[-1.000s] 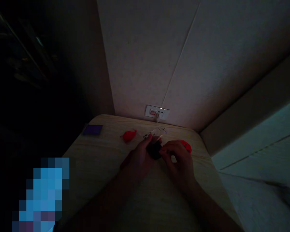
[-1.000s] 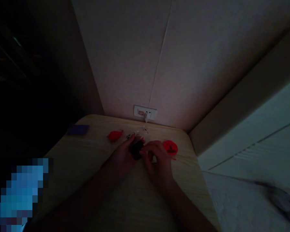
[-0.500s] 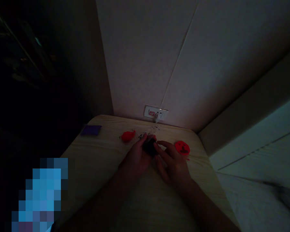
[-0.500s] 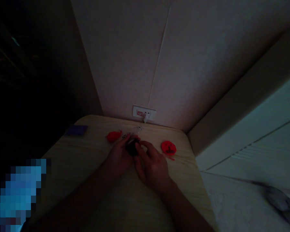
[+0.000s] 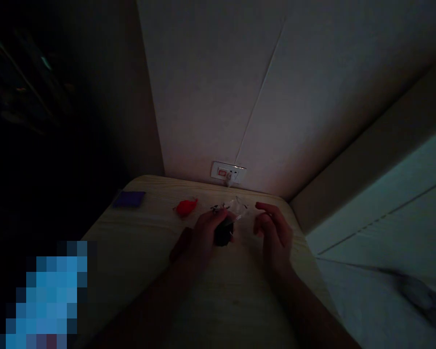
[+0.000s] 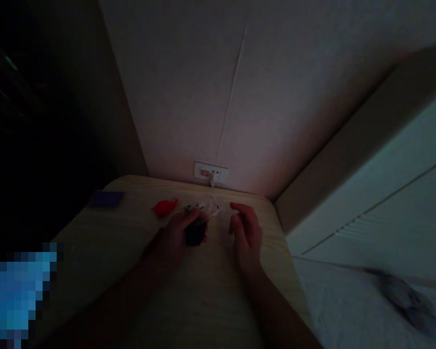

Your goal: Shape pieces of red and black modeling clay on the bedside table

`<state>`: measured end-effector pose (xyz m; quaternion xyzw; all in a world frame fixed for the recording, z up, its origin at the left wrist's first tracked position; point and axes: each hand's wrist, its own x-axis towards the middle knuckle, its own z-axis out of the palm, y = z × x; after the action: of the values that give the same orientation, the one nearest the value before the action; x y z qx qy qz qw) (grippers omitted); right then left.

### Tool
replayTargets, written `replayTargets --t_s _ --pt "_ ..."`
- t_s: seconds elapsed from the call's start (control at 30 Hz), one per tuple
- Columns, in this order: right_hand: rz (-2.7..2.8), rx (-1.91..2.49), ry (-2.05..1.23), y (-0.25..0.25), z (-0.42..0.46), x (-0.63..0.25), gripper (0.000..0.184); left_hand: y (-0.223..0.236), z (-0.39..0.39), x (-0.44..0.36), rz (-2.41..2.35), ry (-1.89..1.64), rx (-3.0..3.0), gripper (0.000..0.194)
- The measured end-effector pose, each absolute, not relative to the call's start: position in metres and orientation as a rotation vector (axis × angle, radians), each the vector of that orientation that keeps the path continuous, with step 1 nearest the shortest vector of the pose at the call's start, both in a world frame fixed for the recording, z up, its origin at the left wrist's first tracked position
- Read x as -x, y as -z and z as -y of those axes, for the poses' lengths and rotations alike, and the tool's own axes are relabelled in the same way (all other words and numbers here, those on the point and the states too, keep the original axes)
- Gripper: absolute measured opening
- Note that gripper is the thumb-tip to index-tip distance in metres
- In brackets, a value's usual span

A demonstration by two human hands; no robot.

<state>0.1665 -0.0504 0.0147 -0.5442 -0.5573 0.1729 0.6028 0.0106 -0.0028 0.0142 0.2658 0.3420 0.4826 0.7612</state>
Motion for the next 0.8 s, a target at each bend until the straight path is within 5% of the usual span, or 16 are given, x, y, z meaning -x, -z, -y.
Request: replayTargets --t_s 0.27,0.8 --pt "1.001 1.120 -0.810 -0.009 0.035 -0.175 0.025 -0.011 0.007 -0.012 -0.811 -1.010 -0.935 0.041" --pt "1.026 1.196 -1.226 -0.020 0.034 -0.180 0.027 -0.012 0.005 -0.007 -0.916 -1.083 -1.065 0.027"
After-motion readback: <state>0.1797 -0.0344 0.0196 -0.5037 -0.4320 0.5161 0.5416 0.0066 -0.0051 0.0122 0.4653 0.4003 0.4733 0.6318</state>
